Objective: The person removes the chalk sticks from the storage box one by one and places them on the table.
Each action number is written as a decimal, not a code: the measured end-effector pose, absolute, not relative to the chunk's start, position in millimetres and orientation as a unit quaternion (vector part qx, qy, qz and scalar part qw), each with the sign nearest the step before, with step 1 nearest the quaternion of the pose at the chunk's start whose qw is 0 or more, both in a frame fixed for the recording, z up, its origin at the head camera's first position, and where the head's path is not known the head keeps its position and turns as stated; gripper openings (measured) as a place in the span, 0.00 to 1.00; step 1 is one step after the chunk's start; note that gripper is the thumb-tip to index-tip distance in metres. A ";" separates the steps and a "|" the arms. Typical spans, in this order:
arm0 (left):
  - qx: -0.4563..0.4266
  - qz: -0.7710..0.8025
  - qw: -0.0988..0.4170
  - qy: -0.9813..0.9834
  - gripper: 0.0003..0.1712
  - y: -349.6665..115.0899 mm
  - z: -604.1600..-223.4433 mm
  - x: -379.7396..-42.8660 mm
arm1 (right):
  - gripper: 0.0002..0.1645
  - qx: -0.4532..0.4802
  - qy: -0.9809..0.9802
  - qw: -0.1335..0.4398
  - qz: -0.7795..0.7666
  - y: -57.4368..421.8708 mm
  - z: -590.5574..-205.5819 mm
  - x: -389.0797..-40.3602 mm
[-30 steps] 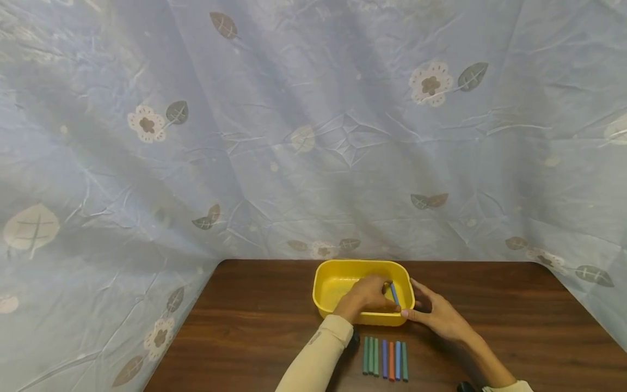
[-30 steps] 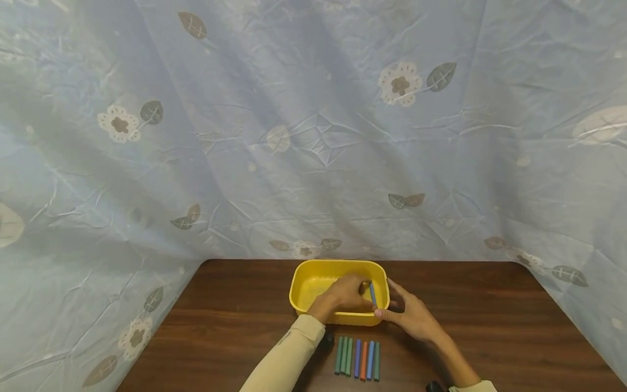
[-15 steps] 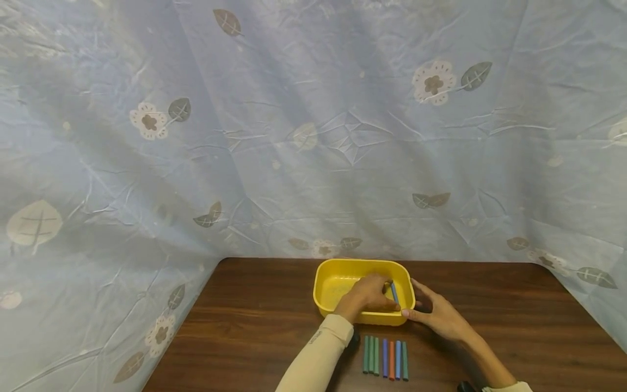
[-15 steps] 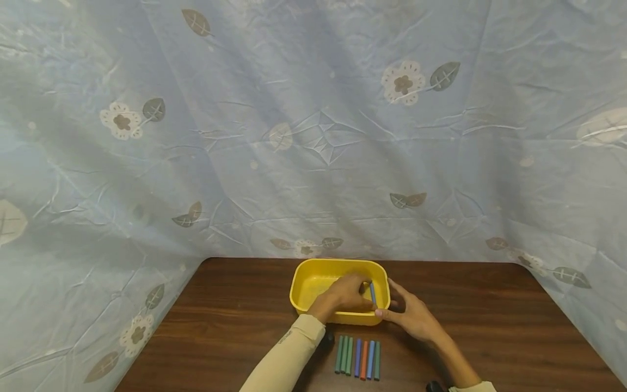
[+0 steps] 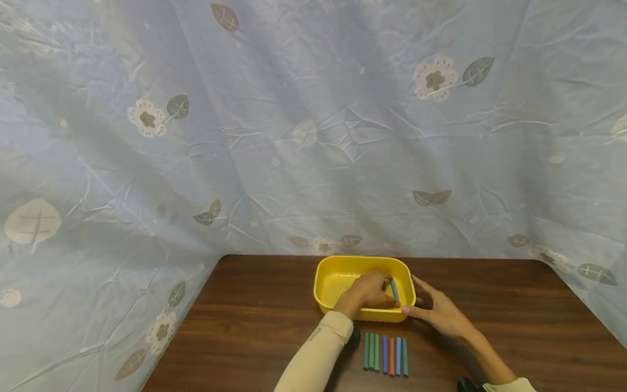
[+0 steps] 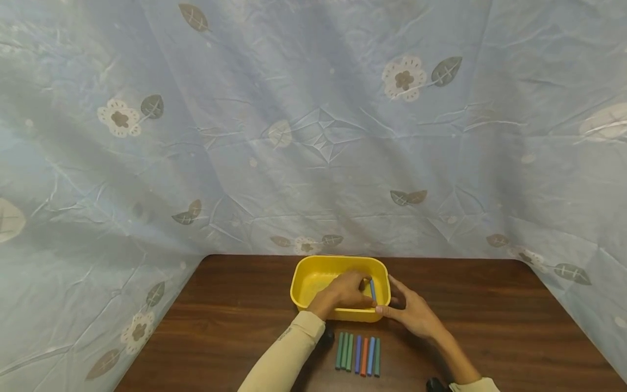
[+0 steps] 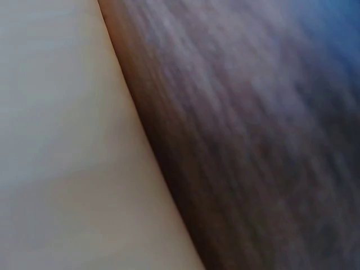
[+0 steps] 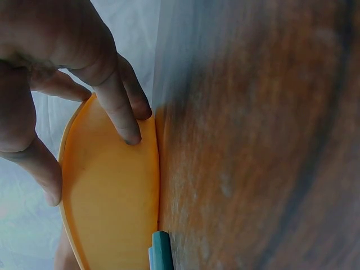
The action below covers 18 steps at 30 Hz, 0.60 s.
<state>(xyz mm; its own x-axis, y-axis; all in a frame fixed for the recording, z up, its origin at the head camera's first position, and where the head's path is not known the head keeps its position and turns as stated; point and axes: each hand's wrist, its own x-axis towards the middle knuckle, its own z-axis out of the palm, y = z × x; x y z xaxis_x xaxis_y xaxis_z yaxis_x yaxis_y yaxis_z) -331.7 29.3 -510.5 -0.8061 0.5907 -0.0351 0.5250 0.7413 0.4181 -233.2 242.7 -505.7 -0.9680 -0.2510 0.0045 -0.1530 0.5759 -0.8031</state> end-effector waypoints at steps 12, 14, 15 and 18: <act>0.287 0.194 0.086 0.934 0.27 29.8 -507.6 -332.1 | 0.60 -0.113 0.887 0.057 -0.445 243.7 -505.3 -234.0; 0.286 0.193 0.086 0.935 0.28 30.0 -507.4 -332.4 | 0.60 -0.116 0.885 0.055 -0.447 243.8 -505.4 -234.1; 0.286 0.193 0.086 0.935 0.28 29.9 -507.6 -332.4 | 0.60 -0.117 0.885 0.054 -0.448 243.8 -505.4 -234.2; 0.288 0.192 0.088 0.934 0.30 29.3 -507.9 -332.7 | 0.60 -0.121 0.884 0.054 -0.449 243.6 -505.4 -234.4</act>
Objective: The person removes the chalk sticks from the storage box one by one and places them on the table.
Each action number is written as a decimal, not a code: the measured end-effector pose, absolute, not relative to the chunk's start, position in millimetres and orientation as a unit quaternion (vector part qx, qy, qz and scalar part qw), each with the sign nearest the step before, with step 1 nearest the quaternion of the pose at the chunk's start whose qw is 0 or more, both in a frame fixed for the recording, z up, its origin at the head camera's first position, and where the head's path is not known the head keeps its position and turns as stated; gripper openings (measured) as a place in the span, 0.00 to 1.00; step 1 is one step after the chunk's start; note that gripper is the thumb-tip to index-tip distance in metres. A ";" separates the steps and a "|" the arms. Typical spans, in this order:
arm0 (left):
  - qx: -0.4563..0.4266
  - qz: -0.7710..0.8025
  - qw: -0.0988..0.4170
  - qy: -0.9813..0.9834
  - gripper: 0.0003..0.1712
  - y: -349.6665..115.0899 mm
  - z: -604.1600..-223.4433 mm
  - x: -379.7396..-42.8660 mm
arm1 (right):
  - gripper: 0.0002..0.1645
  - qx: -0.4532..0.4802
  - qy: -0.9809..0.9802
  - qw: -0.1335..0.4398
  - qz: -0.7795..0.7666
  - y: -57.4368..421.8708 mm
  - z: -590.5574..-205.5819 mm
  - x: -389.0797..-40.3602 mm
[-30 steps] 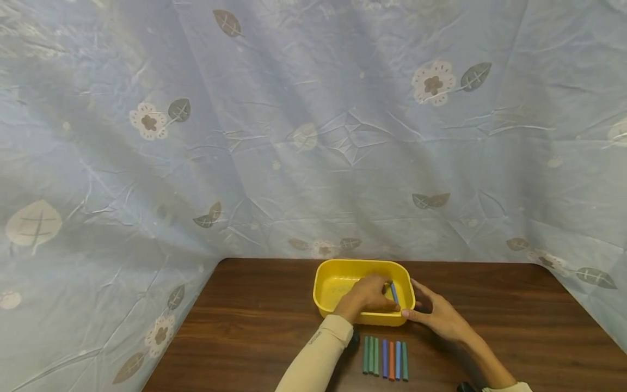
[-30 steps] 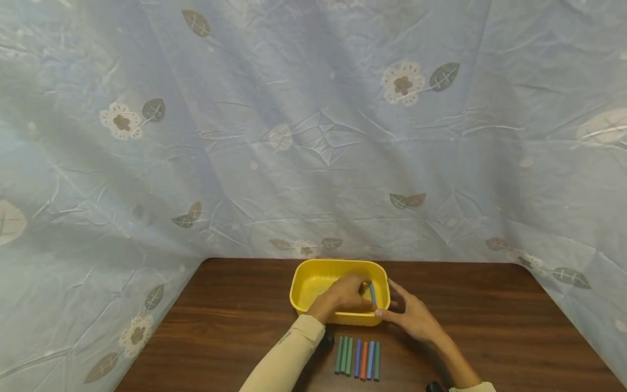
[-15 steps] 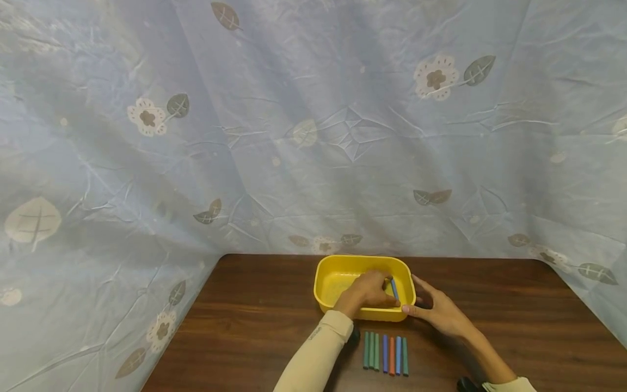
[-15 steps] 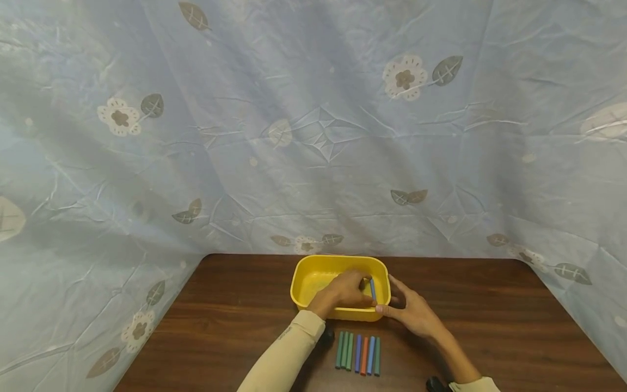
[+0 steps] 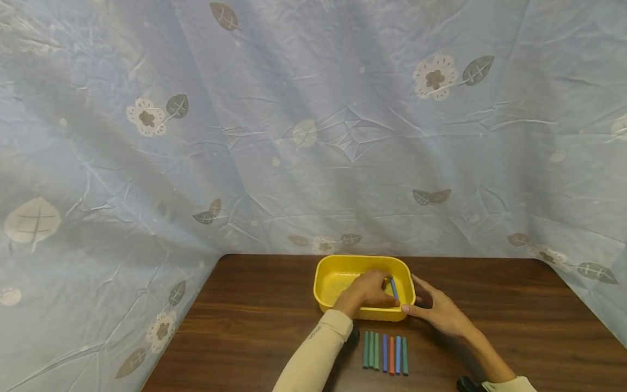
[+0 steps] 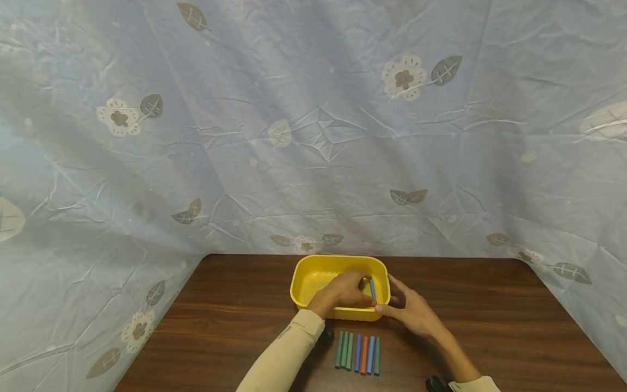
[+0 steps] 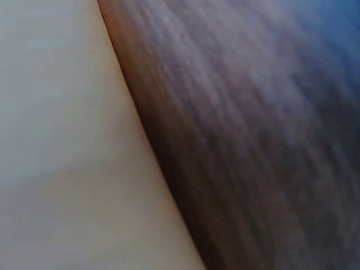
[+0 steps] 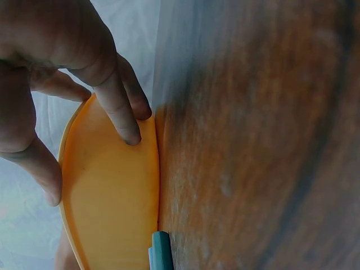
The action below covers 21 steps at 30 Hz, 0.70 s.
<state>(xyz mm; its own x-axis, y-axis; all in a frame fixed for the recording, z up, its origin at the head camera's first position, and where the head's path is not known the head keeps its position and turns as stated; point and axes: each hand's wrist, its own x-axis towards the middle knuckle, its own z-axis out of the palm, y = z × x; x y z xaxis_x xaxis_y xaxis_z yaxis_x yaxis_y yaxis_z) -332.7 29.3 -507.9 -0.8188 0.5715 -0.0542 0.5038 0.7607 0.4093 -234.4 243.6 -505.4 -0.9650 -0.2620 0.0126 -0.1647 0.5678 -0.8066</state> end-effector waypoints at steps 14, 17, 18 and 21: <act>0.315 0.228 0.079 0.918 0.29 24.7 -504.2 -331.8 | 0.60 -0.121 0.887 0.047 -0.444 243.7 -505.8 -234.5; 0.313 0.235 0.078 0.917 0.30 22.5 -500.6 -329.7 | 0.60 -0.122 0.886 0.048 -0.445 244.0 -506.6 -234.5; 0.312 0.234 0.077 0.917 0.31 21.6 -499.1 -329.1 | 0.59 -0.122 0.885 0.048 -0.446 244.1 -506.8 -234.5; 0.304 0.235 0.078 0.920 0.36 18.4 -493.8 -327.1 | 0.59 -0.124 0.884 0.049 -0.449 244.4 -507.1 -234.5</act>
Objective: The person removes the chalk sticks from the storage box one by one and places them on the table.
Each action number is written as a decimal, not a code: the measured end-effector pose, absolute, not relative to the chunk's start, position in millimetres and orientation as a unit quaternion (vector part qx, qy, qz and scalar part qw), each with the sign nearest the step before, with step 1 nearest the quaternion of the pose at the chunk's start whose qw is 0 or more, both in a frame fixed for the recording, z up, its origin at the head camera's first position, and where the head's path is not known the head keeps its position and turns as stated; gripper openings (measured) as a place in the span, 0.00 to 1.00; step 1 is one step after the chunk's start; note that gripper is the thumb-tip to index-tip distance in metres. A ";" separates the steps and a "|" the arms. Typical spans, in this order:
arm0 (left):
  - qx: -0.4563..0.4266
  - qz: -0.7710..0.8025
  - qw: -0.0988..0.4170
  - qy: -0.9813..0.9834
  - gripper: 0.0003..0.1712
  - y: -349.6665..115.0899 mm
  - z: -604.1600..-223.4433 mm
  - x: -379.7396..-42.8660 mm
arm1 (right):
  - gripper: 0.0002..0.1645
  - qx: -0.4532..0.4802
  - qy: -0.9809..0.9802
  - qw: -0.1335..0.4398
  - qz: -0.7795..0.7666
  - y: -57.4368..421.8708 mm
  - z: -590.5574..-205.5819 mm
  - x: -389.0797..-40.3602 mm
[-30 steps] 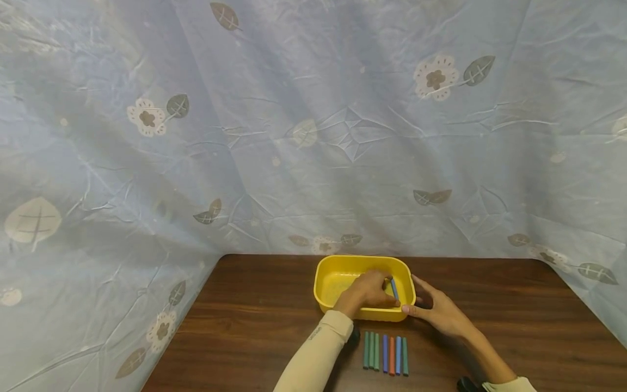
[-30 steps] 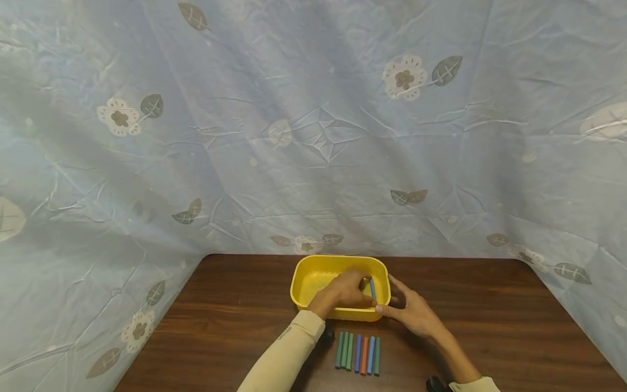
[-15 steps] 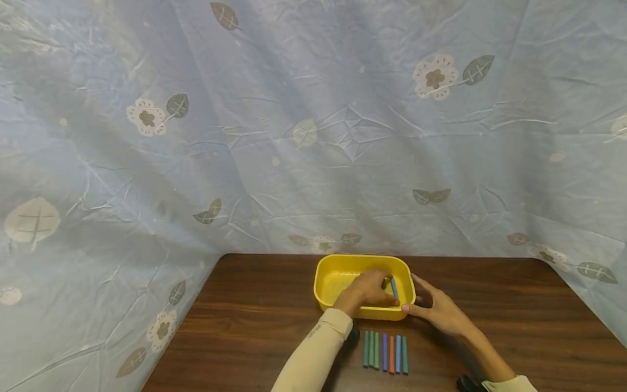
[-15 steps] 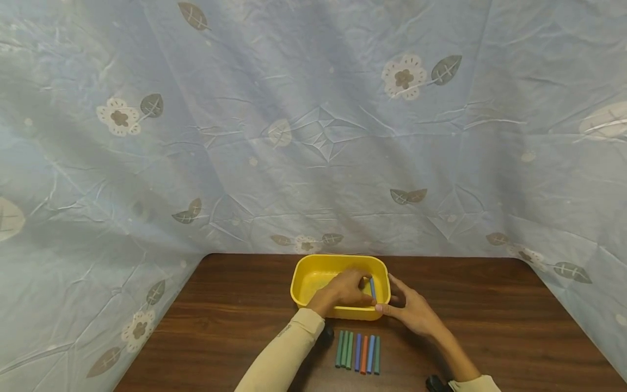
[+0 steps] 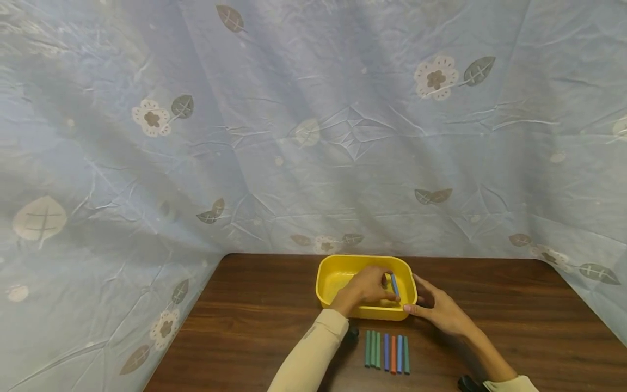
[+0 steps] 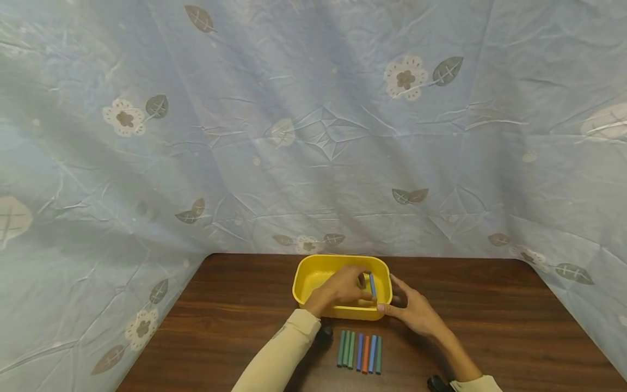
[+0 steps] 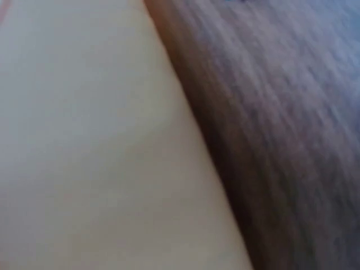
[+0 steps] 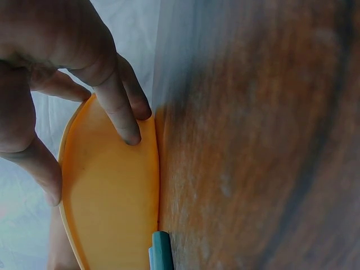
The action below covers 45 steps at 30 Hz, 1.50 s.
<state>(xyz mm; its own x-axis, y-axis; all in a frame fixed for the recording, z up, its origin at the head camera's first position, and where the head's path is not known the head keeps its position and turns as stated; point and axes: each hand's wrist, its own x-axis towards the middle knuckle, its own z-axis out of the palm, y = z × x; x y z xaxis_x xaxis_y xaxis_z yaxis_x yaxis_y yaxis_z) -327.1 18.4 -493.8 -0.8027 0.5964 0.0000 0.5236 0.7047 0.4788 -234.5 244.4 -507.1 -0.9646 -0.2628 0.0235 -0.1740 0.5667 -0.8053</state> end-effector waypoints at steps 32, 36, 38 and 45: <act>0.343 0.284 -0.009 0.895 0.44 -45.7 -456.2 -286.3 | 0.59 -0.135 0.883 0.036 -0.449 245.0 -508.1 -235.6; 0.347 0.274 -0.024 0.897 0.44 -54.4 -454.1 -274.7 | 0.59 -0.132 0.884 0.037 -0.447 244.5 -507.7 -235.0; 0.347 0.272 -0.026 0.897 0.44 -58.5 -453.1 -269.2 | 0.59 -0.130 0.885 0.038 -0.445 244.3 -507.5 -234.4; 0.352 0.275 -0.026 0.894 0.44 -70.8 -450.4 -251.9 | 0.59 -0.131 0.886 0.037 -0.443 243.7 -507.1 -233.7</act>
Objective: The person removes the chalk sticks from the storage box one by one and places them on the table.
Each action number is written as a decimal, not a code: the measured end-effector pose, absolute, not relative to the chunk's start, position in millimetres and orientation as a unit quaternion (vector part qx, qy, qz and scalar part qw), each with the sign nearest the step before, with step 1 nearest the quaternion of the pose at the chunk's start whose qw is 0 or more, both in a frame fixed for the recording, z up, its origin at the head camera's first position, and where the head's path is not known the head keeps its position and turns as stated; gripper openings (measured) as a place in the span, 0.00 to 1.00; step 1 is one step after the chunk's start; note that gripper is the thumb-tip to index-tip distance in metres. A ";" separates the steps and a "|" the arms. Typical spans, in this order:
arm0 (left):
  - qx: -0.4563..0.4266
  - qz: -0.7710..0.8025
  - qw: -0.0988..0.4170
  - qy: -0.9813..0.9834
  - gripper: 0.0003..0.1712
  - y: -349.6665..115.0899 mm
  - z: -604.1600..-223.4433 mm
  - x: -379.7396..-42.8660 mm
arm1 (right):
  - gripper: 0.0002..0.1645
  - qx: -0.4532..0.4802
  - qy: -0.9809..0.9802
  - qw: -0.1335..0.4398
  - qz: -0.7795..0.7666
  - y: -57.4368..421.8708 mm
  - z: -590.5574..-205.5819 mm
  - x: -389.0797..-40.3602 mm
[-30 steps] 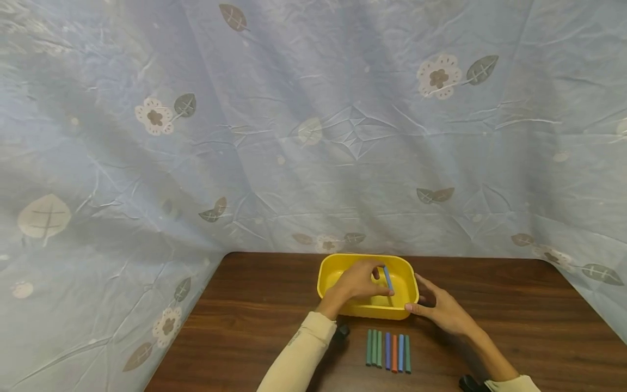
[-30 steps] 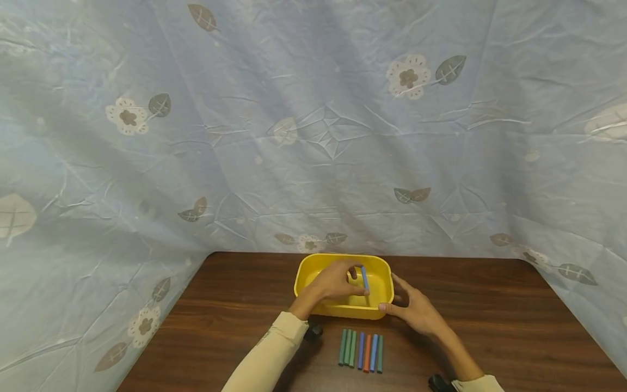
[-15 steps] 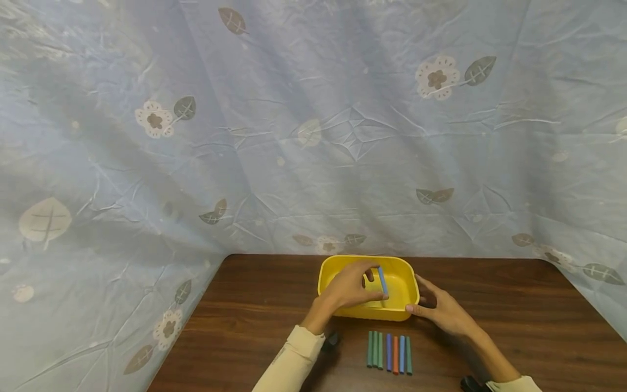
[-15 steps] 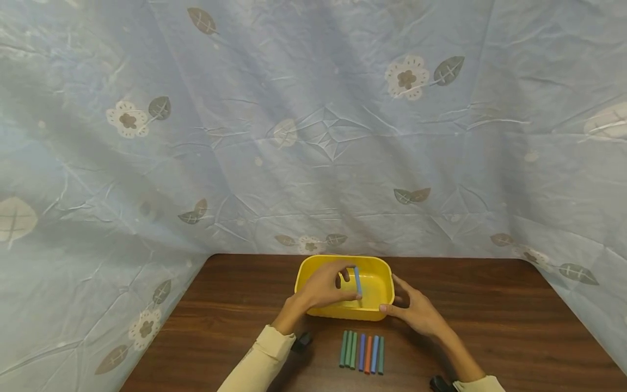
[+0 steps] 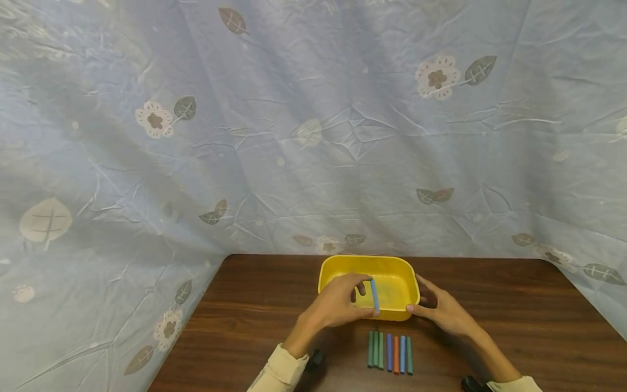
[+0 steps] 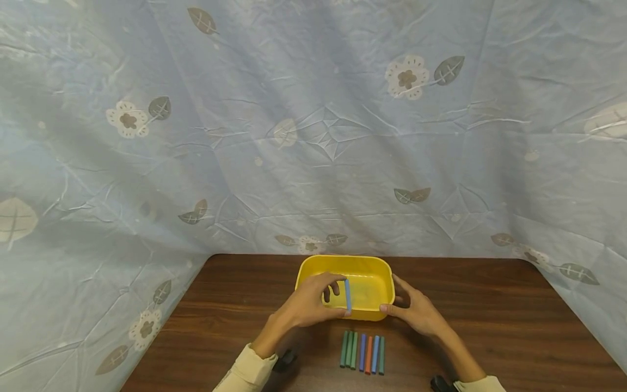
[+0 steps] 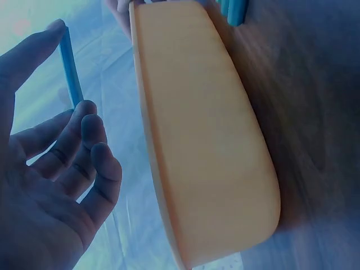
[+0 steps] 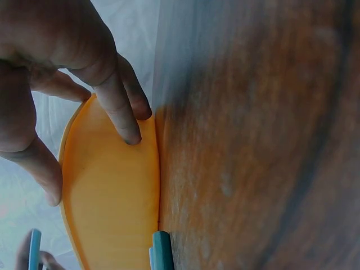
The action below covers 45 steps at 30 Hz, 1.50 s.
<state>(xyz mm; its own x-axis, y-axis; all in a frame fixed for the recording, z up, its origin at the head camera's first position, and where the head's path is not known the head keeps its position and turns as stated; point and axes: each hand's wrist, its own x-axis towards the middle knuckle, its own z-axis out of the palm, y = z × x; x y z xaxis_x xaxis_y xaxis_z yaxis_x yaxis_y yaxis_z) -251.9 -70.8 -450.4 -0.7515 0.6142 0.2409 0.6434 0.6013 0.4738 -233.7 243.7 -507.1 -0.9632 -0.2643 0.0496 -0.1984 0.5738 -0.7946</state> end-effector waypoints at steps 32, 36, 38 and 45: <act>-0.383 -0.280 -0.048 -0.879 0.43 -105.5 -481.3 -216.7 | 0.59 -0.136 0.884 0.038 -0.446 246.3 -505.9 -235.7; -0.392 -0.280 -0.045 -0.875 0.41 -105.0 -487.1 -216.6 | 0.59 -0.135 0.887 0.038 -0.441 245.5 -506.0 -235.7; -0.395 -0.281 -0.044 -0.874 0.41 -104.6 -490.1 -216.8 | 0.59 -0.132 0.889 0.039 -0.437 245.2 -506.1 -235.8; -0.371 -0.254 -0.060 -0.891 0.43 -101.5 -496.0 -215.3 | 0.59 -0.131 0.888 0.041 -0.439 245.0 -505.1 -235.1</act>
<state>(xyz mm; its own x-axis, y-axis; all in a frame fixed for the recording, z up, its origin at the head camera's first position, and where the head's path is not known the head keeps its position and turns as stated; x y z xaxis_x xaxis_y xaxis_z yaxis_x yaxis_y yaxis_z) -215.3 -101.5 -496.0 -0.7181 0.6912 0.0816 0.6305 0.5965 0.4967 -235.1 245.0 -505.1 -0.9624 -0.2682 0.0423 -0.1963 0.5796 -0.7909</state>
